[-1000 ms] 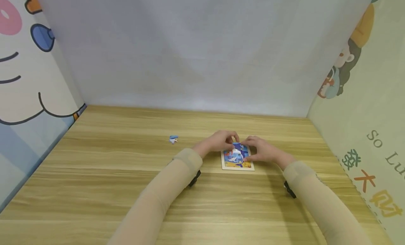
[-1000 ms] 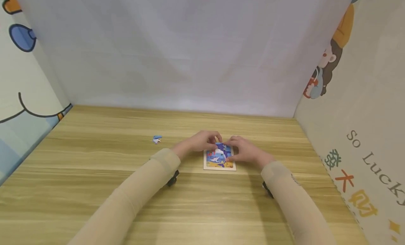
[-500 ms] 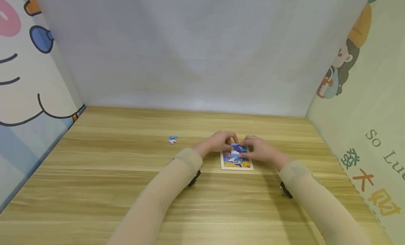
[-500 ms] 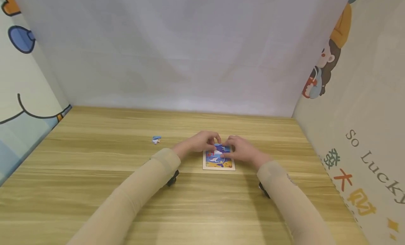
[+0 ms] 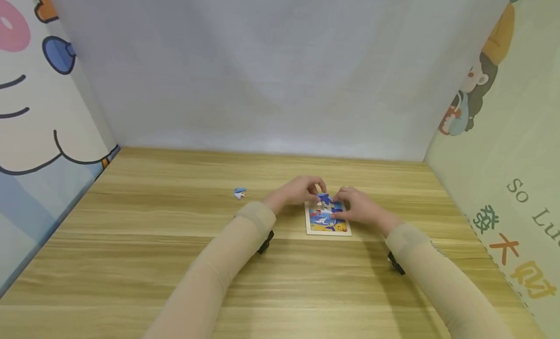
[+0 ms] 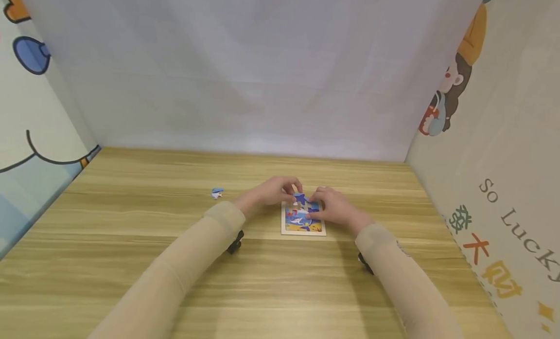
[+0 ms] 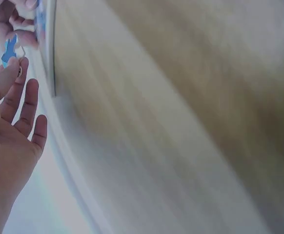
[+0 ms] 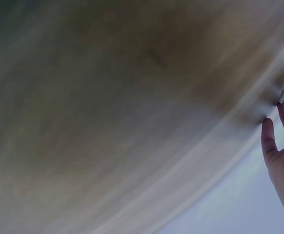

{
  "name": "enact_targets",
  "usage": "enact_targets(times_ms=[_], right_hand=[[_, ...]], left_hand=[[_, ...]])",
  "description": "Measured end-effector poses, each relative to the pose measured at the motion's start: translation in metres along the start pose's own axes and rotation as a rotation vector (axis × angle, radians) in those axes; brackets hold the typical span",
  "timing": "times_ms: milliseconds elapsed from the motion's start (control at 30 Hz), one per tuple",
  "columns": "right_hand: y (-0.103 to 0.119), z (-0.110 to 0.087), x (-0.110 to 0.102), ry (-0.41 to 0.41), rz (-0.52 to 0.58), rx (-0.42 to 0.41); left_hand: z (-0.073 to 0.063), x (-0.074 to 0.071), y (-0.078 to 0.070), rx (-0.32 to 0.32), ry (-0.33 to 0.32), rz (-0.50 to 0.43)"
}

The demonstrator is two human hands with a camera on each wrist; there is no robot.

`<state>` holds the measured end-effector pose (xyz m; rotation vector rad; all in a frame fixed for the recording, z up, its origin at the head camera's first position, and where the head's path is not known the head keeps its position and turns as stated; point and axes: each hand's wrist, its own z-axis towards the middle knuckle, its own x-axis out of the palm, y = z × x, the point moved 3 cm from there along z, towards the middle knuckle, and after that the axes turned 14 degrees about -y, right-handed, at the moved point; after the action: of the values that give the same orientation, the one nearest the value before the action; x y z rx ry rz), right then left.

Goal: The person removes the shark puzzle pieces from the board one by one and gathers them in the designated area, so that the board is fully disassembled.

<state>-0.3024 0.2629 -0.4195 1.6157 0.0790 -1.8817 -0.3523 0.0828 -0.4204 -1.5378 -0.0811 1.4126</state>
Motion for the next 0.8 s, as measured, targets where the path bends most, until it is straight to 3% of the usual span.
enact_targets(times_ms=[200,500,800], right_hand=[[0.001,0.001,-0.001,0.018,0.016,0.006],[-0.002,0.0,0.002,-0.001,0.001,-0.01],[-0.002,-0.001,0.003,-0.004,-0.009,-0.009]], left_hand=[[-0.004,-0.018,-0.002,-0.014,0.011,-0.021],[-0.01,-0.049,-0.007,0.03,0.016,0.008],[-0.026,-0.083,0.002,0.015,0.016,-0.039]])
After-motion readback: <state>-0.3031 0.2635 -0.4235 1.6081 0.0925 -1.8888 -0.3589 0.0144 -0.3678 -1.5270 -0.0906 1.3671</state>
